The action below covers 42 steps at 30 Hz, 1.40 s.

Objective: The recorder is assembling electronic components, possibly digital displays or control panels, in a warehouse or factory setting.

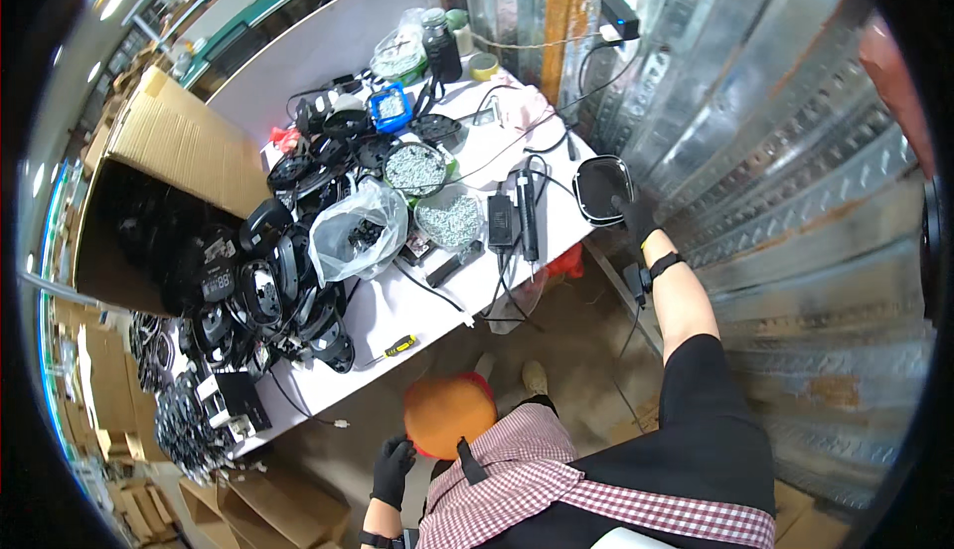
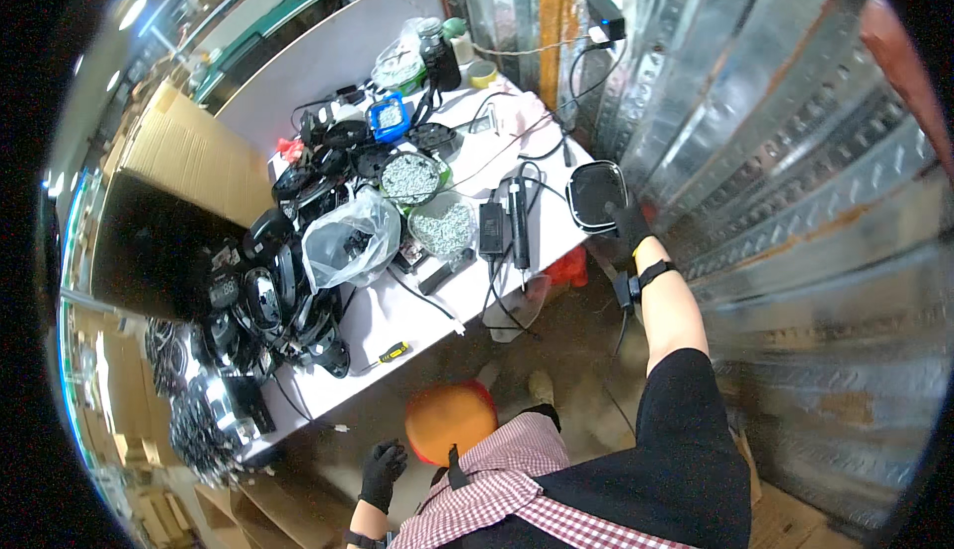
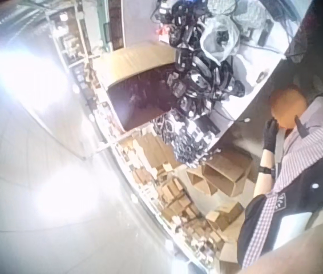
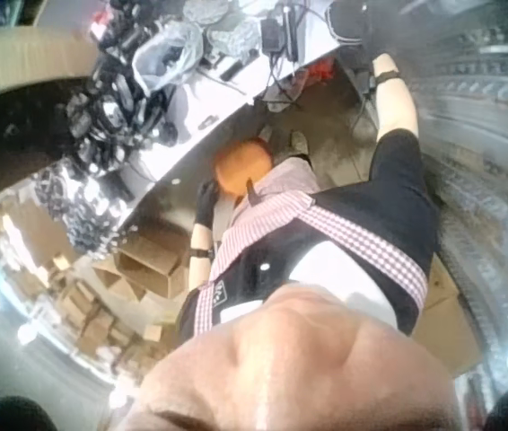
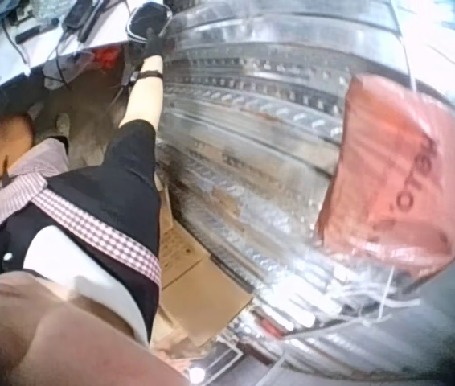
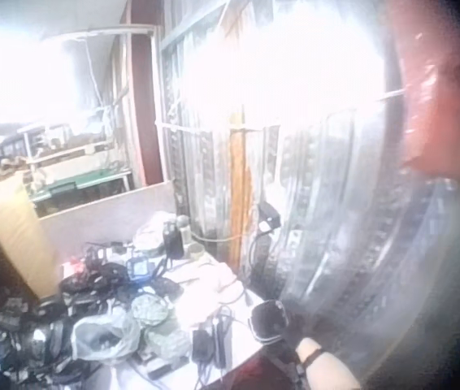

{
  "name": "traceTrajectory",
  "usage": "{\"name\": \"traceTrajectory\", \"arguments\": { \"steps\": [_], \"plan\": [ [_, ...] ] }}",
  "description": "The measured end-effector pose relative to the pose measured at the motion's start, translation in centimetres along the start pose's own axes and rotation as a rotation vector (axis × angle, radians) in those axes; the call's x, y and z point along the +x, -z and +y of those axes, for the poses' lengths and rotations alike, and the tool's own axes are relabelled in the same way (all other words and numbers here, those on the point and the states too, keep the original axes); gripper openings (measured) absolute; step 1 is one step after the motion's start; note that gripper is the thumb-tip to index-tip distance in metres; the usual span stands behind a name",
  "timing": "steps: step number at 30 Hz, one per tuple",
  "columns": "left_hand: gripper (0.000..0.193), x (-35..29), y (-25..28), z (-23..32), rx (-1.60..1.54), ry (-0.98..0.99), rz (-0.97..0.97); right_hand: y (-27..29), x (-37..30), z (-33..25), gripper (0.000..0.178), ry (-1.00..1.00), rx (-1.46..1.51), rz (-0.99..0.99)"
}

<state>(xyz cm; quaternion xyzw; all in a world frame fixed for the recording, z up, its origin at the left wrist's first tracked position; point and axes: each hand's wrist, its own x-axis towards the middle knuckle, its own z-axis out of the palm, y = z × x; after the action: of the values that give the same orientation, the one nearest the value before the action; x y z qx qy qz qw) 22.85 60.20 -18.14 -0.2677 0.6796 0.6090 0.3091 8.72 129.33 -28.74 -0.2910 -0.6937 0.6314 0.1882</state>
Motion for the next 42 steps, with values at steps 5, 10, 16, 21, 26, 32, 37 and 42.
{"name": "traceTrajectory", "arguments": {
  "steps": [5, 10, 16, 21, 26, 32, 37, 42],
  "plan": [
    [0.029, -2.4, -2.0, 0.6, -0.04, 0.126, 0.083, 0.5, 6.1, 2.4, 0.048, 0.011, -0.154, -0.142],
    [0.034, -3.1, -3.3, 0.3, -0.042, 0.087, 0.122, -1.2, 6.5, 0.0, 0.048, -0.149, -0.034, -0.33],
    [0.035, -4.0, -3.1, -1.6, 0.037, 0.045, 0.11, -2.9, 7.9, 2.3, 0.059, 0.11, -0.569, -0.175],
    [0.035, -7.8, -2.4, -5.6, -0.011, 0.109, 0.254, -10.2, 3.5, -4.4, 0.033, 0.008, -1.028, -0.301],
    [0.036, -4.4, 0.8, -10.0, 0.345, -0.073, 0.228, 6.3, 10.0, 5.0, 0.036, 0.505, -1.061, -0.002],
    [0.041, -10.8, 5.5, -19.8, 0.609, 0.19, 0.398, -3.5, 3.7, 1.8, 0.043, 0.511, -0.924, 0.329],
    [0.044, -11.4, 11.0, -28.0, 0.598, 0.291, 0.294, -0.8, -7.5, 5.6, 0.037, 0.764, -0.969, 0.058],
    [0.041, -13.9, 17.3, -36.3, 0.495, 0.24, 0.381, -8.4, -26.2, 4.8, 0.039, 0.391, -0.738, -0.26]
  ]
}}
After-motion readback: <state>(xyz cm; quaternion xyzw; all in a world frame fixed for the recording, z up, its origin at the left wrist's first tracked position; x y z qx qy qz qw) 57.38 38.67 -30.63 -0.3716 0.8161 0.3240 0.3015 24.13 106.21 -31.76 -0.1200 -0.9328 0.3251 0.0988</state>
